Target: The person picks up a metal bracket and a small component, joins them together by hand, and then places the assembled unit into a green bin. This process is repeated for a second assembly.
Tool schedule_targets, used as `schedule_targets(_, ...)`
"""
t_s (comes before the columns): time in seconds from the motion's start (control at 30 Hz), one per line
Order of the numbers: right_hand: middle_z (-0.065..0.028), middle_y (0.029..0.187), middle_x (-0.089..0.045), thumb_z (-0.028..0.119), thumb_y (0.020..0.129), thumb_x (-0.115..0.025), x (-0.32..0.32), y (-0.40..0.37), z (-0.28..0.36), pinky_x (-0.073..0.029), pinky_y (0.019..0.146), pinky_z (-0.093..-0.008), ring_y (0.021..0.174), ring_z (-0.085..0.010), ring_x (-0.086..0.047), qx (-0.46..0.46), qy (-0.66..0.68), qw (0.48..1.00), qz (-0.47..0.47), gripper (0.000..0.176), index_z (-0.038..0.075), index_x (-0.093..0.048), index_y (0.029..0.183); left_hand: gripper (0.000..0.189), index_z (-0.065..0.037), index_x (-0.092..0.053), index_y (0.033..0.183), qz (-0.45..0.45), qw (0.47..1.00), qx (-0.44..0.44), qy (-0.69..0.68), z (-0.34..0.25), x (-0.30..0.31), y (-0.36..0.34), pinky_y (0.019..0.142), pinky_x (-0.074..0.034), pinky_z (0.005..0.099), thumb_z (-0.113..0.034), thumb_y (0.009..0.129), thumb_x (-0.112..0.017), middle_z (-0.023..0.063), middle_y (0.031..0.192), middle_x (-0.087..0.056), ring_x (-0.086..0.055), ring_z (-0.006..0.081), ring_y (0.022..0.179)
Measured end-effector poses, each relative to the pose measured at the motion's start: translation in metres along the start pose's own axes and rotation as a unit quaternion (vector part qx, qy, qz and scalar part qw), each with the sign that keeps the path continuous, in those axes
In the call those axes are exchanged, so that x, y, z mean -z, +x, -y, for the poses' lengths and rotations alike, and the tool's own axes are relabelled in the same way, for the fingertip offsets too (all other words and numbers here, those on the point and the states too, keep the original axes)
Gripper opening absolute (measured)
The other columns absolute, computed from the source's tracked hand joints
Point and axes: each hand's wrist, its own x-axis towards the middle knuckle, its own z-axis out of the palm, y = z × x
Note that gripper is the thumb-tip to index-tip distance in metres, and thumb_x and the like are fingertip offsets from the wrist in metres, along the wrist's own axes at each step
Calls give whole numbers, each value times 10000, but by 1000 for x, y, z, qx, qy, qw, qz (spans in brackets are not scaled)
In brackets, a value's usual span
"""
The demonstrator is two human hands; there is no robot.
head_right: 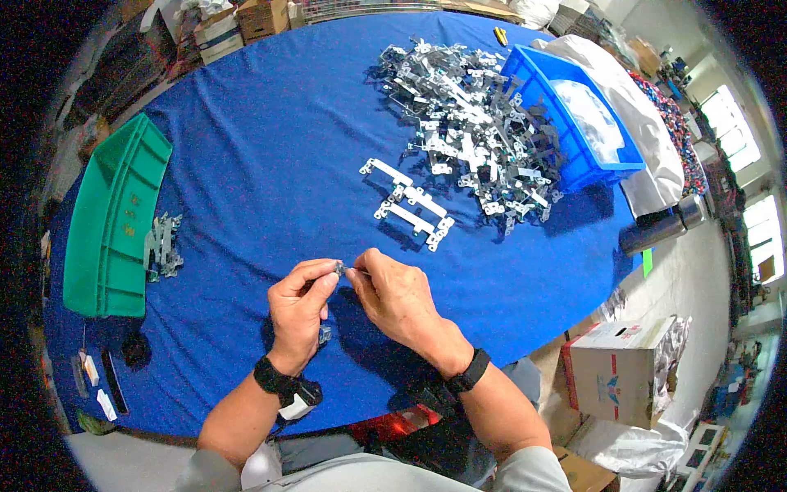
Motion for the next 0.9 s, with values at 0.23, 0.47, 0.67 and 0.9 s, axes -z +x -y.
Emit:
schedule_targets(0.23,-174,712,-617,180,953,-619,3,1,6,-478,544,-466,644,-381,-630,-31,21,999,15,175,28,-554,896,151,-1,-727,1053,-1,1000,5,10,-3,0,0,491,-416,174,-16,912,-677,64,1061,-692,-526,17,611)
schedule_targets(0.47,-182,735,-633,210,943,-626,0,0,-6,-487,574,-485,668,-407,-631,-8,-31,999,26,201,28,-541,939,159,9,-722,1061,-13,1000,22,14,-3,-3,0,490,-432,177,-12,911,-676,84,1078,-694,-544,30,619)
schedule_targets(0.67,-194,729,-625,216,947,-609,2,1,-5,-480,565,-513,678,-415,-632,-16,30,999,-2,212,31,-526,883,174,20,-710,1072,-14,1000,7,21,-1,-4,1,464,-407,182,-23,906,-680,63,961,-713,-517,37,558)
schedule_targets(0.9,-206,729,-640,244,948,-597,8,3,-3,-486,570,-521,701,-417,-648,-12,-15,999,37,243,20,-503,926,173,13,-708,1082,-24,999,7,21,-1,-5,0,460,-407,176,-20,915,-673,62,947,-715,-520,35,555)
